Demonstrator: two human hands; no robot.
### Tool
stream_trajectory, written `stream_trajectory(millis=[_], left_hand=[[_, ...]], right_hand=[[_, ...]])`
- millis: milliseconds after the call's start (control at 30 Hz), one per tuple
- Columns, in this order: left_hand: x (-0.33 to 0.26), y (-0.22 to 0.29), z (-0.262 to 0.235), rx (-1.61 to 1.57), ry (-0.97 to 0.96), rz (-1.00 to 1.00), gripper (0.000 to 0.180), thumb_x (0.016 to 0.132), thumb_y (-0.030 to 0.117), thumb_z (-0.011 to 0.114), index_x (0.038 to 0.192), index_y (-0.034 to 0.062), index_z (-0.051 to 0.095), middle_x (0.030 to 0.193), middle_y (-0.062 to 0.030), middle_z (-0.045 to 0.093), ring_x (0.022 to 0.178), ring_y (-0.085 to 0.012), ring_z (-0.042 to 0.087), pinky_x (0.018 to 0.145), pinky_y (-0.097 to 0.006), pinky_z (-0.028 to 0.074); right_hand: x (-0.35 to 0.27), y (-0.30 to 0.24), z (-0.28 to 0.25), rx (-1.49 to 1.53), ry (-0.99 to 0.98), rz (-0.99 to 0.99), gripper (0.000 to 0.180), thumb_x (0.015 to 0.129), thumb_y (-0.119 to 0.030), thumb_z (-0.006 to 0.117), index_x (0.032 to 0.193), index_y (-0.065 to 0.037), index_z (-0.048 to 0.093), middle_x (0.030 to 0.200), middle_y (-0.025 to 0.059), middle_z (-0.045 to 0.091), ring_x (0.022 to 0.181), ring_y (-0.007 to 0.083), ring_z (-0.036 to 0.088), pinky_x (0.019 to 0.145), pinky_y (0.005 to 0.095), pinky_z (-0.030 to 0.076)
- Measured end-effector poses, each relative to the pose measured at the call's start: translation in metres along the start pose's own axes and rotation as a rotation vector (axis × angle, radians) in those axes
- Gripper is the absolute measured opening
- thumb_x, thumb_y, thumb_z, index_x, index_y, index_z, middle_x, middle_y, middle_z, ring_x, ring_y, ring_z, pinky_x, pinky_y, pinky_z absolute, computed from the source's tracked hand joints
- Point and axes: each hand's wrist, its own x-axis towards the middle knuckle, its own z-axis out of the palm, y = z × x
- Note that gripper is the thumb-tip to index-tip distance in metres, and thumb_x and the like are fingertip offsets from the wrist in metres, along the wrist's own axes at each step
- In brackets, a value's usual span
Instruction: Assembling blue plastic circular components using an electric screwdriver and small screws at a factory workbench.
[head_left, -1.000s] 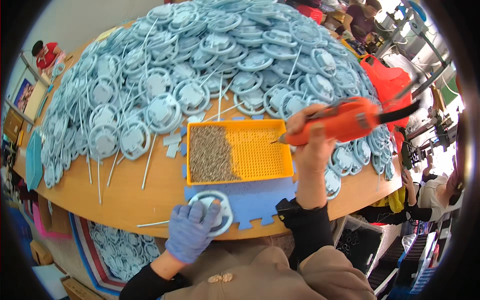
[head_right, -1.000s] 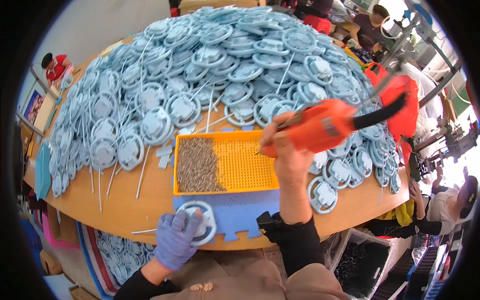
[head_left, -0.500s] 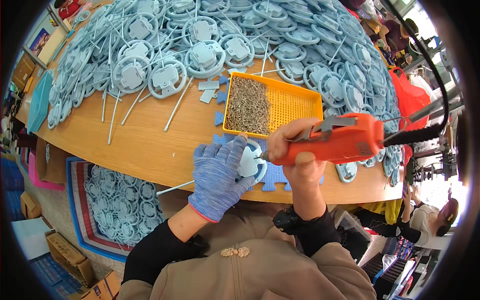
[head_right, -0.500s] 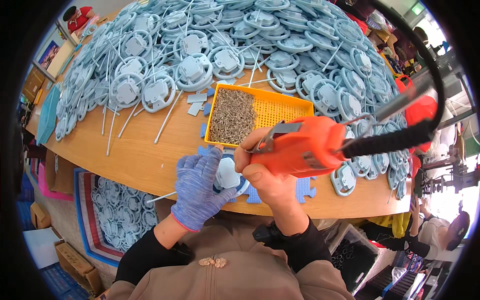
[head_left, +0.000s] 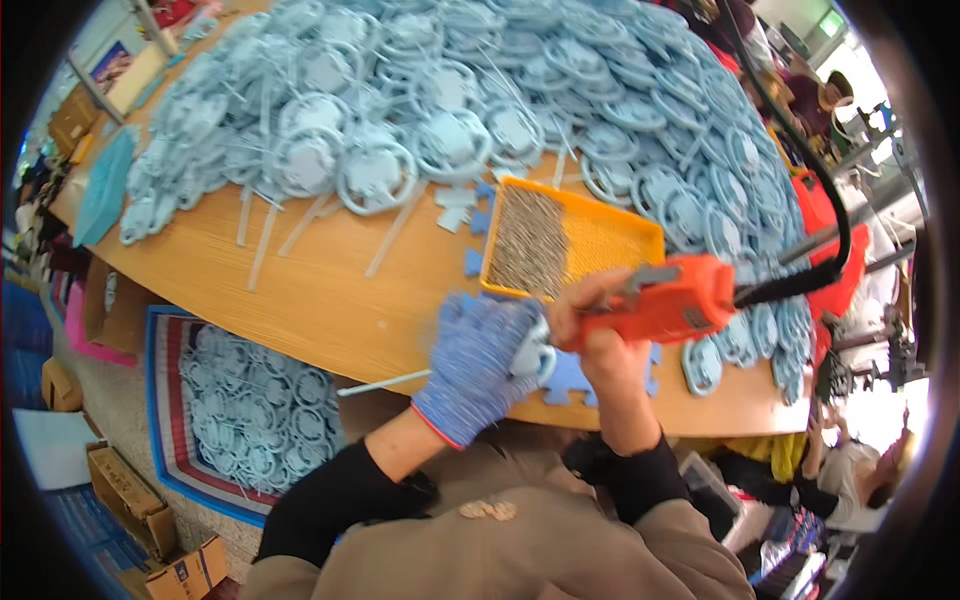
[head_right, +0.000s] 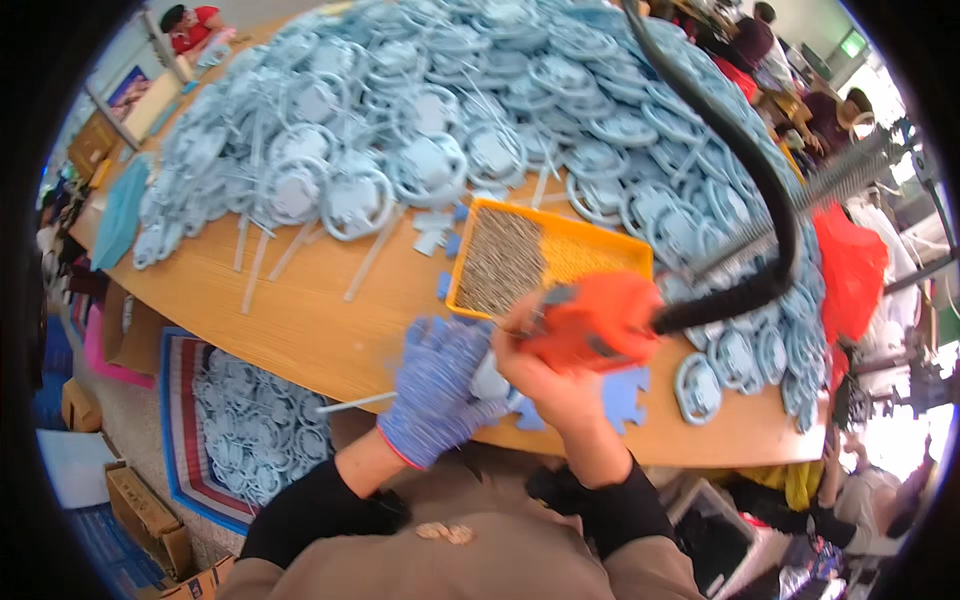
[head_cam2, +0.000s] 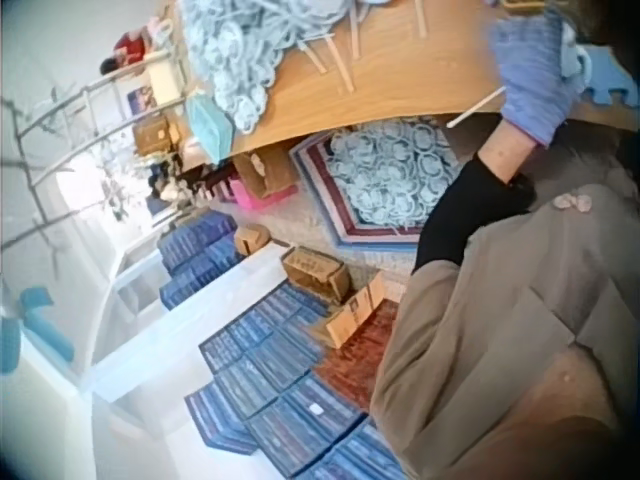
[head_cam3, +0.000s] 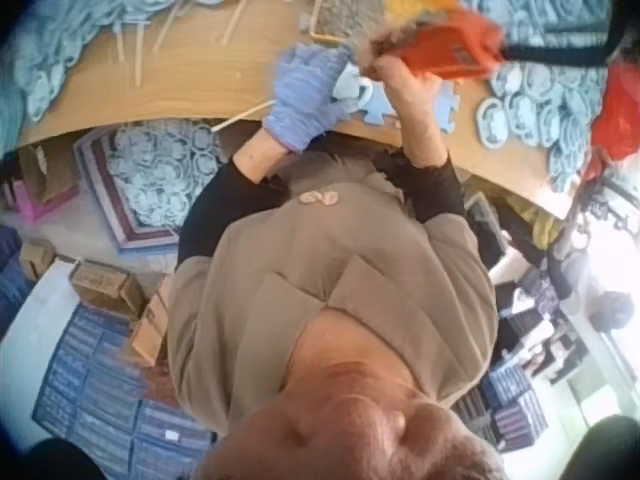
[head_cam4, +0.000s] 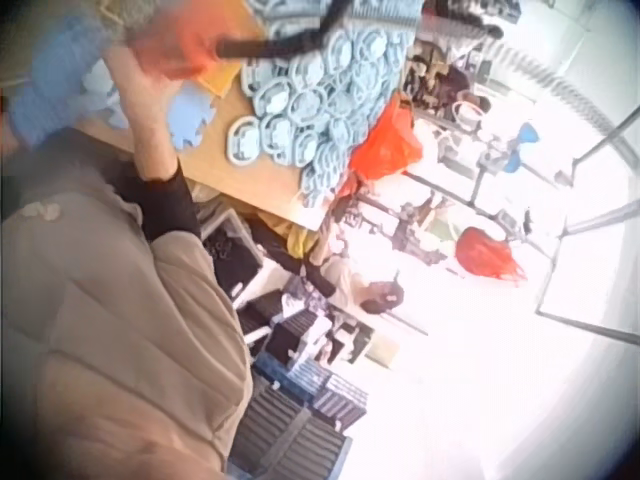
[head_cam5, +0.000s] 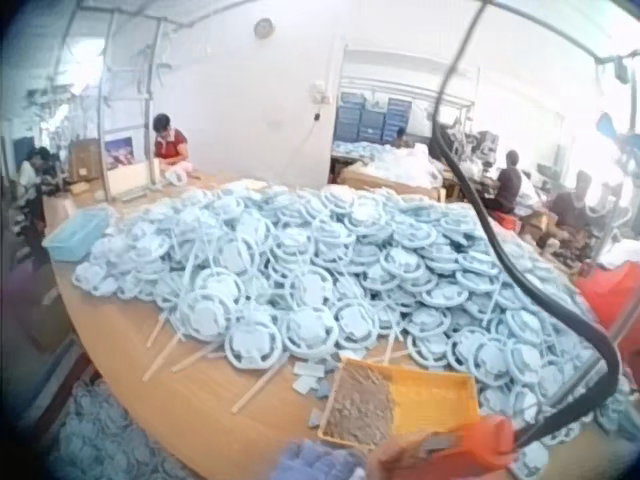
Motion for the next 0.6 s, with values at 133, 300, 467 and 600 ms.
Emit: stream_trajectory(millis=[133,300,467,600], left_hand=[[-0.034,-0.005,-0.05,0.023,-0.209,-0.101,0.072,0.064,0.038,0.075,0.123,0.0064,0.05,0.109,-0.0141,0.056,0.103,-0.0316,0.053,0.101,-0.052,0.027],[-0.073,-0.053,-0.123,0.354,-0.276,-0.199,0.078,0.062,0.037,0.076,0.129,0.0064,0.049,0.116,-0.0161,0.055,0.109,-0.0347,0.051,0.097,-0.048,0.036],[0.036,-0.124,-0.106,0.437,-0.073,0.033,0.08,0.067,0.018,0.074,0.139,0.0085,0.039,0.126,-0.0191,0.051,0.118,-0.0381,0.046,0.101,-0.045,0.036],[0.117,-0.161,-0.083,0.417,-0.101,-0.044,0.083,0.069,0.015,0.073,0.142,0.0129,0.034,0.124,-0.0202,0.052,0.114,-0.0377,0.049,0.099,-0.043,0.039]], right_hand=[[-0.001,-0.019,-0.031,0.329,-0.034,-0.105,0.053,0.076,-0.046,0.075,0.097,-0.004,0.051,0.069,0.0089,0.055,0.059,0.0174,0.053,0.051,0.0291,0.044],[0.017,-0.032,-0.088,0.041,0.246,-0.298,0.051,0.08,-0.046,0.071,0.103,-0.005,0.05,0.069,0.0049,0.05,0.06,0.016,0.048,0.054,0.0286,0.04],[0.044,-0.007,-0.123,0.063,0.409,-0.317,0.042,0.082,-0.032,0.071,0.103,-0.003,0.049,0.073,0.0087,0.055,0.064,0.0175,0.053,0.052,0.0279,0.044],[0.049,0.004,-0.134,0.049,0.42,-0.368,0.04,0.082,-0.031,0.071,0.1,-0.002,0.05,0.071,0.0086,0.055,0.061,0.0168,0.053,0.05,0.0269,0.044]])
